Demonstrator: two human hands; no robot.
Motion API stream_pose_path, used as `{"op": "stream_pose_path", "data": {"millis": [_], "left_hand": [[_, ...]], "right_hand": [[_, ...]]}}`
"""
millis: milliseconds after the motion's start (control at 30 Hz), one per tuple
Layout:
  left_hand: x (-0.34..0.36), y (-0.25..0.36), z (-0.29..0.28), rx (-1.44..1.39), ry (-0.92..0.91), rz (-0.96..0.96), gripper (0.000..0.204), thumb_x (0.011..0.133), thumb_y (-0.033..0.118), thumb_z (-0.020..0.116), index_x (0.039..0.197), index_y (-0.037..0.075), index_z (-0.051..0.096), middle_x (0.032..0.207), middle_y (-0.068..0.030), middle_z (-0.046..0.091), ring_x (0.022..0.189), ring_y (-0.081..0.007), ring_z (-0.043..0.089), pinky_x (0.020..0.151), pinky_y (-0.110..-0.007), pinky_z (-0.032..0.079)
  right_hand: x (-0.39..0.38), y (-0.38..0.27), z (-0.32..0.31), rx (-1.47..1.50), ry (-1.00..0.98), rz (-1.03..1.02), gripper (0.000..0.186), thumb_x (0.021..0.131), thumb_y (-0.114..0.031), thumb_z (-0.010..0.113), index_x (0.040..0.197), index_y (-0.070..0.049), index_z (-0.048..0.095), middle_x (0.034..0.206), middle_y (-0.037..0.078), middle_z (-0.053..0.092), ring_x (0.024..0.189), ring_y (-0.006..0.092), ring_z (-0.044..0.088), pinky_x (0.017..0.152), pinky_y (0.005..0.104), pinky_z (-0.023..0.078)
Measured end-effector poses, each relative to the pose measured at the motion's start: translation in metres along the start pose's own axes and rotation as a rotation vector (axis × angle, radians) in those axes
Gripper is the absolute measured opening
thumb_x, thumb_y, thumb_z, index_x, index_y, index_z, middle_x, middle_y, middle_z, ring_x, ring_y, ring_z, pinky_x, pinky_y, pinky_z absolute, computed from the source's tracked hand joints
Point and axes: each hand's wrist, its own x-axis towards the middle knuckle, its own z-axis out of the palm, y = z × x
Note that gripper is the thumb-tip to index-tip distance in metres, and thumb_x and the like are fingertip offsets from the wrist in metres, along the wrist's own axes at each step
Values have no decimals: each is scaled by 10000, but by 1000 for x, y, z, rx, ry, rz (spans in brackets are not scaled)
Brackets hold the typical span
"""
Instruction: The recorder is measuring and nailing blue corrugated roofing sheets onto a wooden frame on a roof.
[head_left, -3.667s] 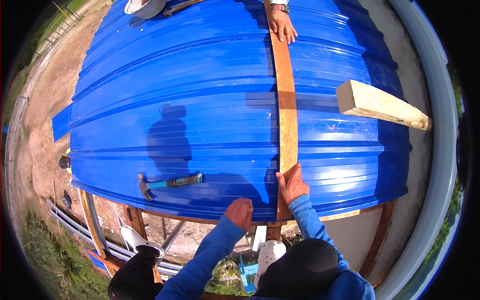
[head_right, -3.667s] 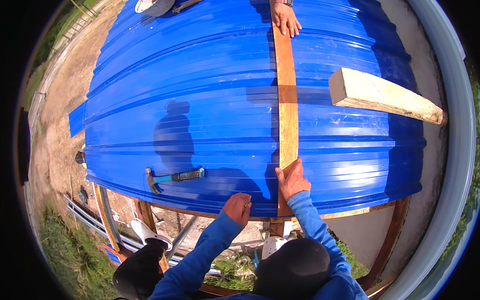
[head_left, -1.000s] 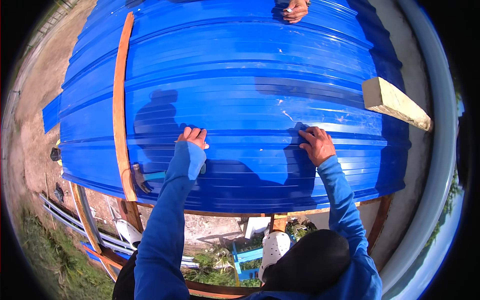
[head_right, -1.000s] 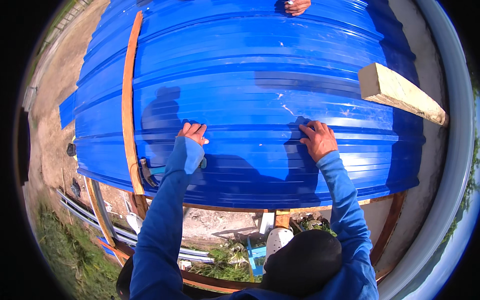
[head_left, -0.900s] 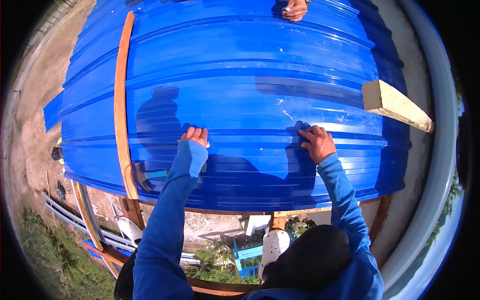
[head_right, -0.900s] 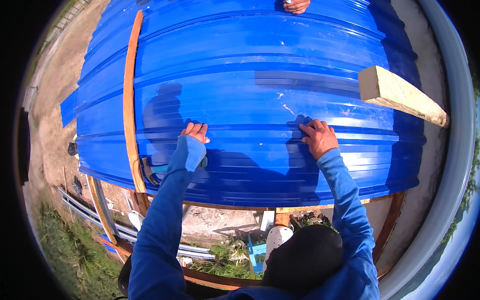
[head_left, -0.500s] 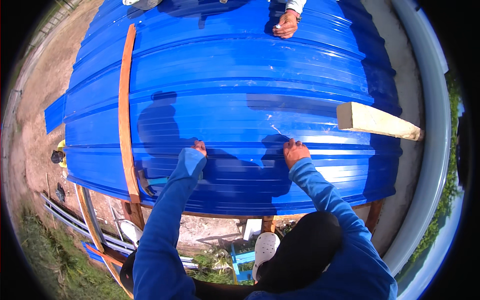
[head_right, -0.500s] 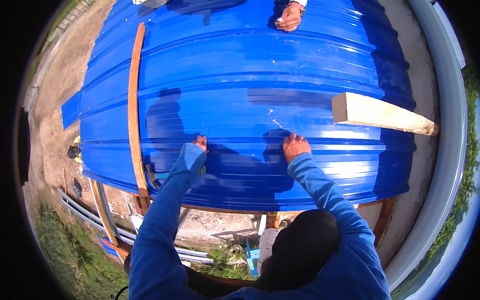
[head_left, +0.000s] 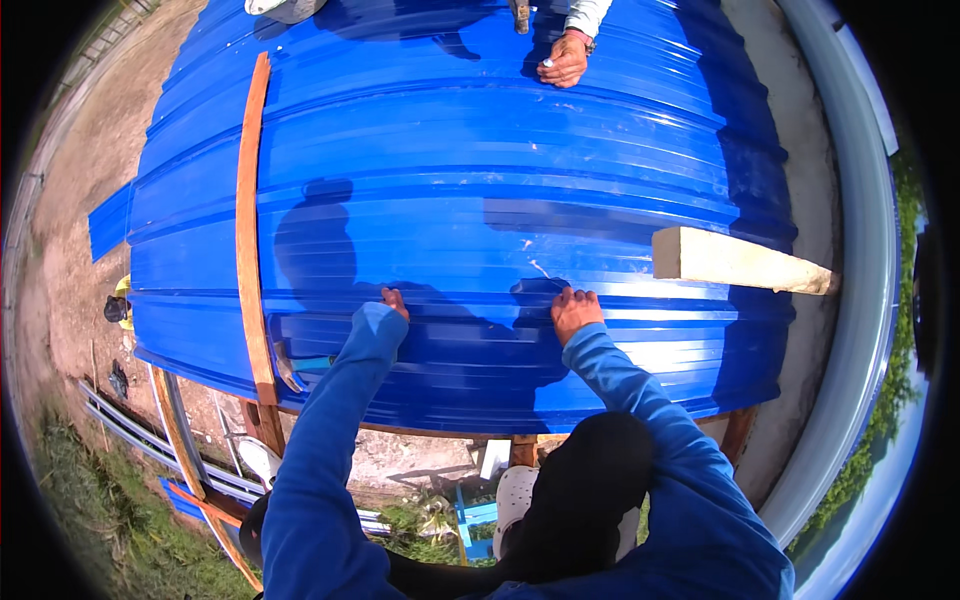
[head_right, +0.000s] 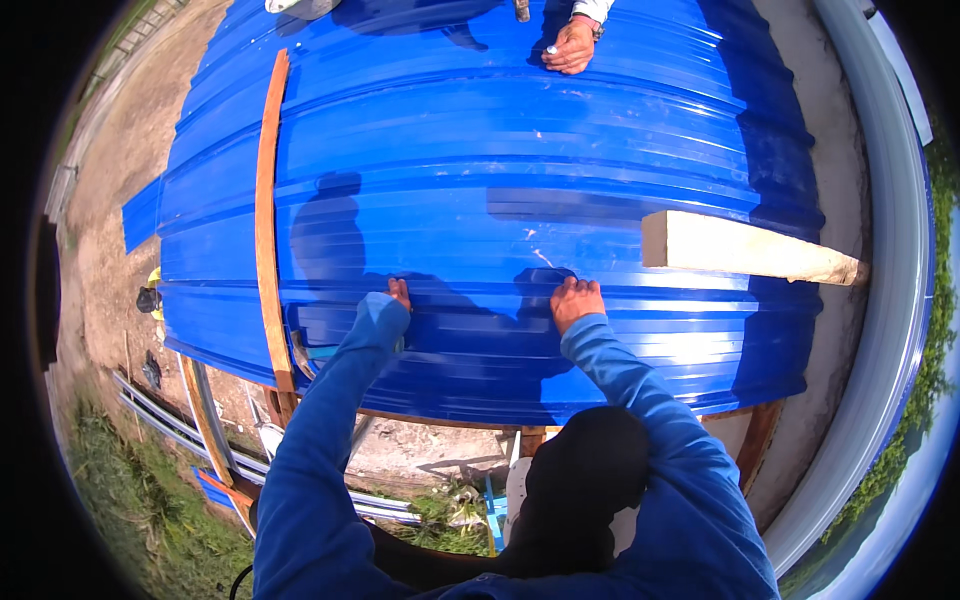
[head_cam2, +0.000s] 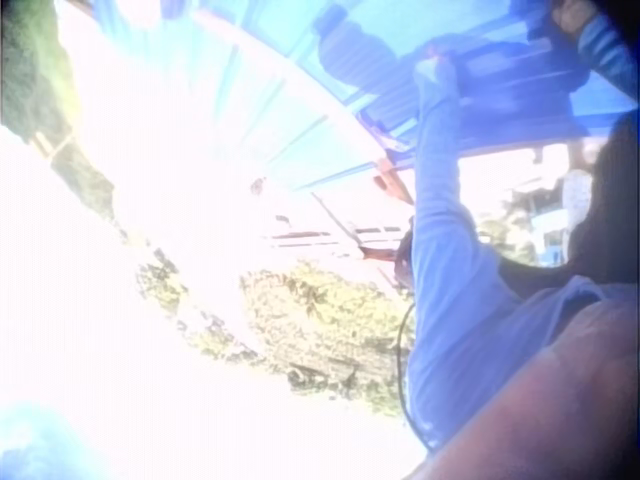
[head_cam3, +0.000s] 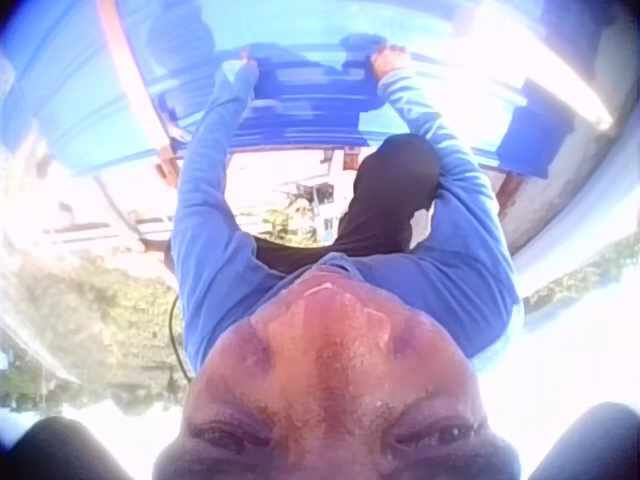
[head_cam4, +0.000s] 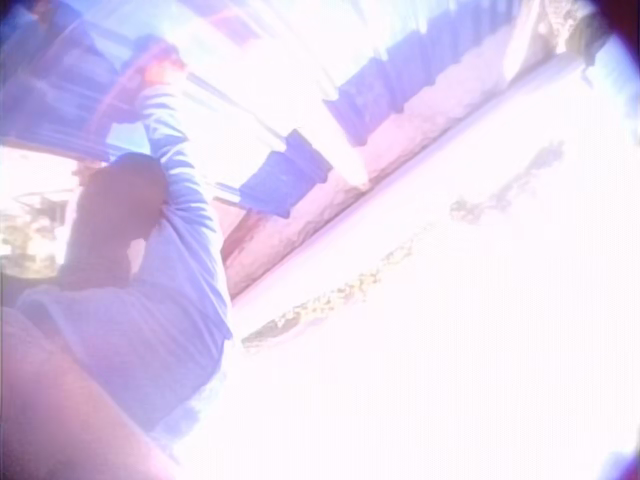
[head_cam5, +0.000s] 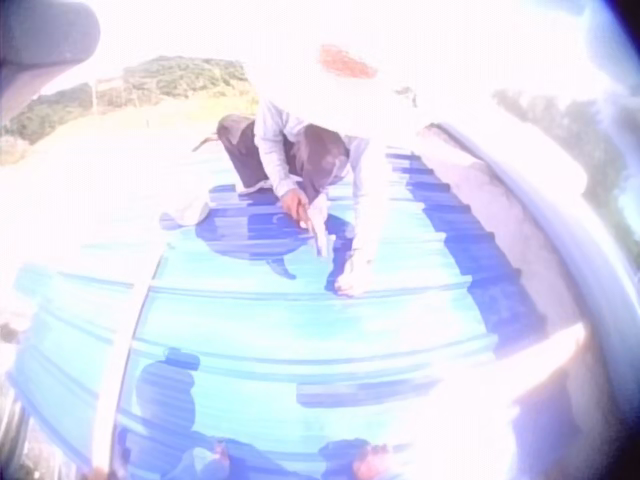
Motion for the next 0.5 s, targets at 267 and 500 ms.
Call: {"op": "stream_pose_path", "data": {"millis": [267,500], "left_hand": [[-124,-195,-48,-1456,113,-327,566,932,131,476,1452,-52,347,1380,-266,503,987,-330,671,650,-491,555],[-206,-150,5,-1562,2,-494,554,917,144,480,1433,-44,399,1358,-267,526,866,-317,709,625,-500,545]], "right_hand": [[-19,54,24,-75,-98,56,304,906,-185,485,1127,-26,620,1112,149,597,1010,293,619,853,419,501],[5,-7,-2,56,44,-65,281,909,-182,469,1041,-19,656,1099,179,604,1037,324,615,835,426,498]]}}
